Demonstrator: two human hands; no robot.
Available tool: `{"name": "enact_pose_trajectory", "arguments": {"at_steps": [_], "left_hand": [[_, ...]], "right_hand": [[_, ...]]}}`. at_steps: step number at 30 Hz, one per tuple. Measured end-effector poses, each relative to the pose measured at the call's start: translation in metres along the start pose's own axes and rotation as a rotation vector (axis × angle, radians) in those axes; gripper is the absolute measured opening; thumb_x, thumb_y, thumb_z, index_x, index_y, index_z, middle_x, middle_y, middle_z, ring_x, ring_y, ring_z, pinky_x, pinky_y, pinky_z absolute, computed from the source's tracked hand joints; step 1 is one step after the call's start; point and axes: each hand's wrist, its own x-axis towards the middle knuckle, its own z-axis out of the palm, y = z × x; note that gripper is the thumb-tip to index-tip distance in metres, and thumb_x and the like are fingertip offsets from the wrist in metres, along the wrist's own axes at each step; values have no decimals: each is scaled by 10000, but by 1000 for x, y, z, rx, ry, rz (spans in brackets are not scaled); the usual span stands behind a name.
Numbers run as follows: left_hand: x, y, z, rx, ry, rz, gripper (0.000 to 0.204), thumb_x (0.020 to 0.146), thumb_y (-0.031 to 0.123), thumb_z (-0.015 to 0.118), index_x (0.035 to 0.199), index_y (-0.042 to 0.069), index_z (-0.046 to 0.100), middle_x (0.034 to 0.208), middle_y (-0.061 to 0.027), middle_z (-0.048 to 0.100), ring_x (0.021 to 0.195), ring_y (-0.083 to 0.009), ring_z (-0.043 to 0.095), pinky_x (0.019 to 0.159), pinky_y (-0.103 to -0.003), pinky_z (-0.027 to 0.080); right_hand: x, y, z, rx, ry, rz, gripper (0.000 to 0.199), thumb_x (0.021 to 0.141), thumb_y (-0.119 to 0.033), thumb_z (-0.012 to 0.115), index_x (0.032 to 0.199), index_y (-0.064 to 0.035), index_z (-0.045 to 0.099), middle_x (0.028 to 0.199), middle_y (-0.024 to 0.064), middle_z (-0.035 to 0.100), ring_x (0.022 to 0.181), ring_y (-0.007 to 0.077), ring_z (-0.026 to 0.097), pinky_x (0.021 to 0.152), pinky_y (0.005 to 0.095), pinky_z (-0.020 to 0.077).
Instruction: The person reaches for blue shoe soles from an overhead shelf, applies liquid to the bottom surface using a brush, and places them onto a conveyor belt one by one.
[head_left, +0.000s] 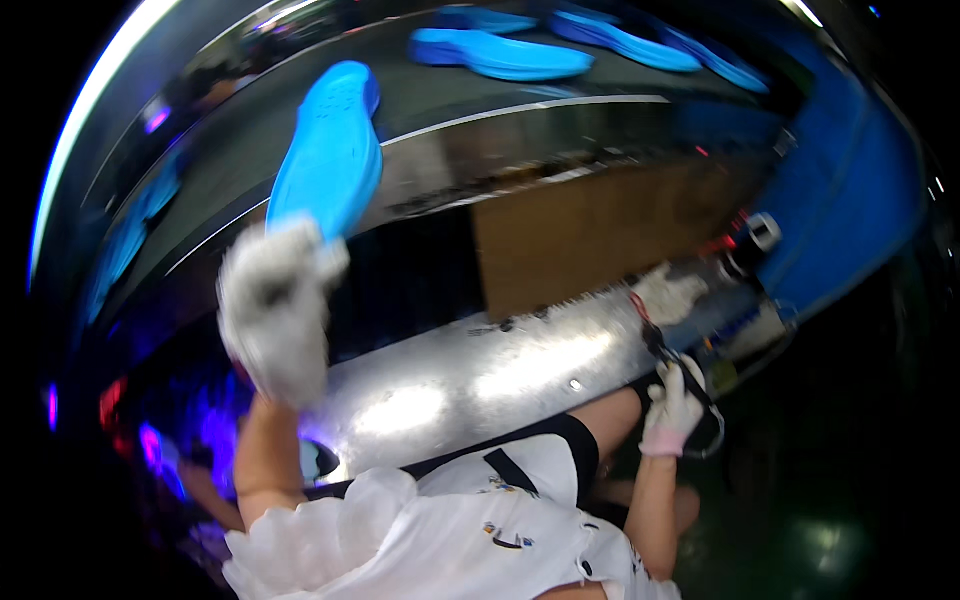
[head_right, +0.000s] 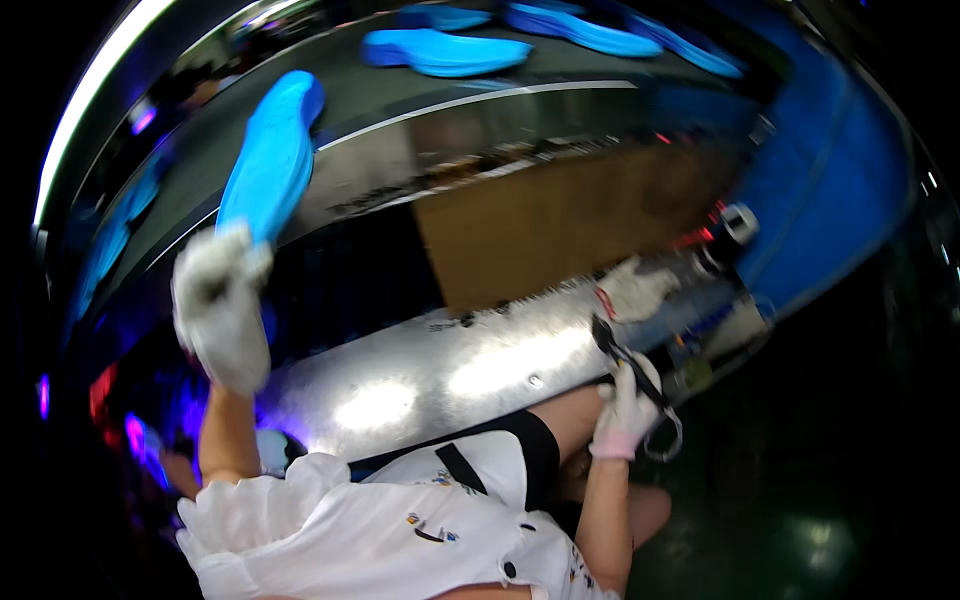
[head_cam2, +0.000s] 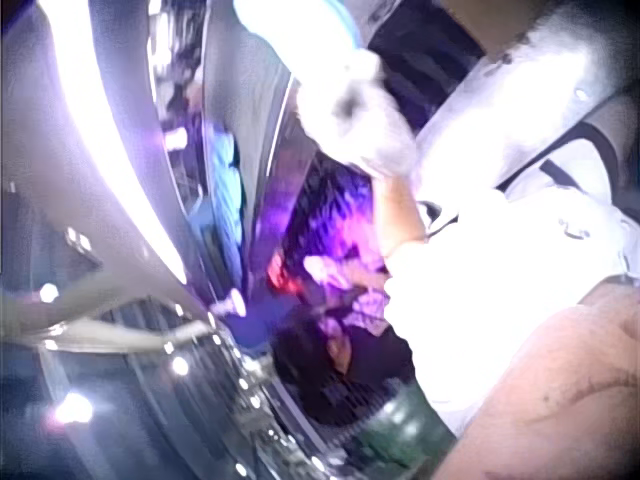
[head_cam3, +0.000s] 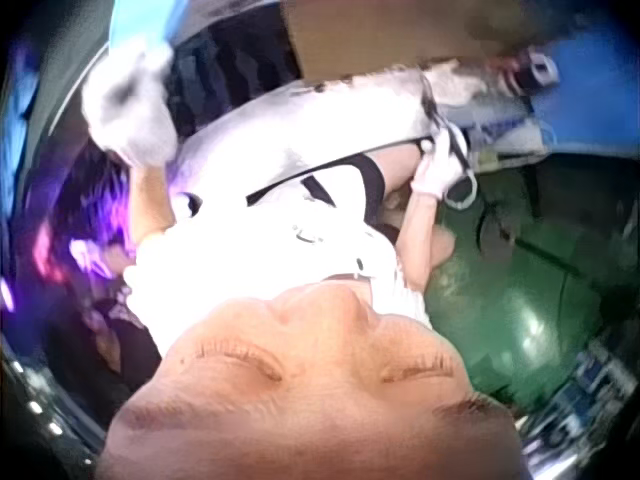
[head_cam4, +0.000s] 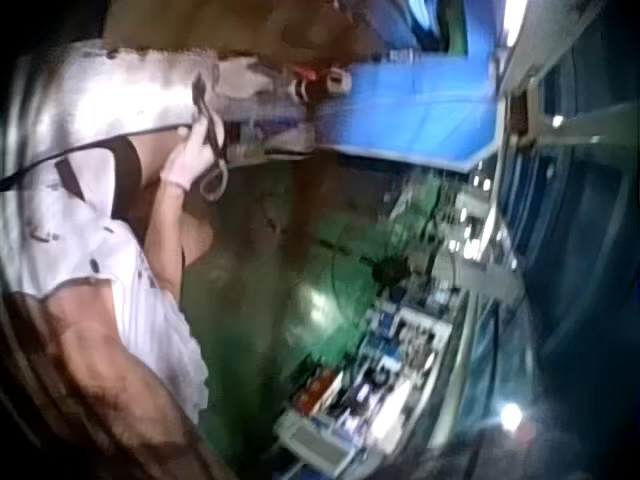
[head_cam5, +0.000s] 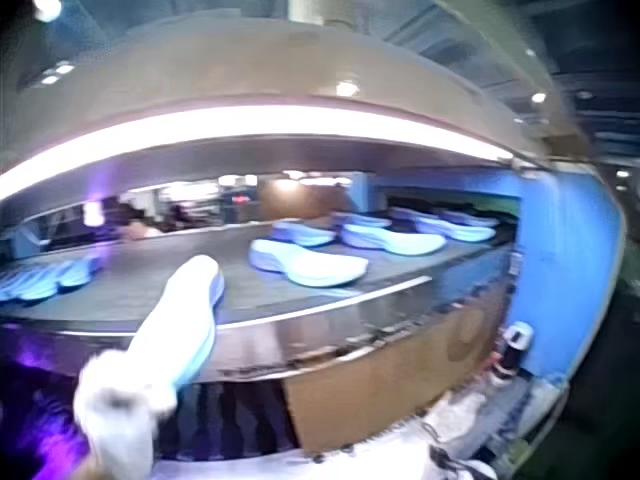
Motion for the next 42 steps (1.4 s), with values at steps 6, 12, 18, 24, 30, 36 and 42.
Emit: {"name": "enact_pose_trajectory", "arguments": {"at_steps": [6, 12, 18, 24, 30, 36, 42], "left_hand": [[-135, 6, 99, -408, -481, 397, 276, 664, 6, 811, 912, 17, 691, 942, -145, 693, 850, -305, 681, 692, -426, 567], [-245, -27, 174, -521, -638, 68, 294, 763, 42, 806, 992, 10, 625, 1305, -216, 537, 1132, -332, 602, 947, -462, 491], [-192, -11, 167, -687, -575, -843, 549, 853, 349, 654, 1286, 27, 554, 1371, -197, 510, 1226, -307, 542, 1014, -427, 458], [-208, -21, 242, -2575, -956, -1927, 1015, 843, 878, 261, 1422, 70, 467, 1368, -185, 564, 1076, -325, 634, 1015, -524, 482], [-217, 5, 252, -1780, -694, -2008, 878, 915, 791, 281, 1423, 102, 473, 1383, -197, 541, 1202, -375, 573, 986, -520, 511], [-224, 7, 253, -2269, -836, -1831, 826, 929, 743, 371, 1398, 72, 486, 1298, -182, 598, 1118, -322, 626, 825, -497, 574], [-211, 20, 249, -2307, -595, -1721, 807, 939, 685, 440, 1460, 68, 414, 1361, -193, 554, 1148, -352, 615, 906, -497, 565]], "right_hand": [[13, -9, 8, -9, 142, 40, 227, 909, -58, 678, 1126, 6, 661, 918, 35, 670, 729, 79, 613, 541, 185, 459], [22, 2, -2, 16, 150, 106, 250, 933, -108, 674, 1156, -2, 635, 901, 26, 647, 684, 86, 591, 544, 206, 467], [24, 22, 8, -14, 93, 233, 246, 936, -133, 663, 1149, -13, 636, 878, 13, 628, 681, 79, 570, 564, 205, 459], [49, 61, 37, -1035, -114, -114, 218, 869, -228, 687, 865, -14, 731, 742, 93, 698, 664, 226, 665, 608, 363, 499], [-15, 27, 54, -1295, -382, -371, 207, 834, -278, 711, 918, -89, 716, 798, 148, 697, 741, 329, 678, 689, 412, 538], [10, 3, 40, -996, -173, -568, 130, 840, -159, 725, 928, -71, 687, 852, 130, 680, 761, 323, 657, 694, 409, 523], [-14, -16, 54, -641, -392, -494, 164, 786, -88, 784, 915, -61, 686, 796, 85, 678, 718, 235, 669, 661, 330, 530]]}}
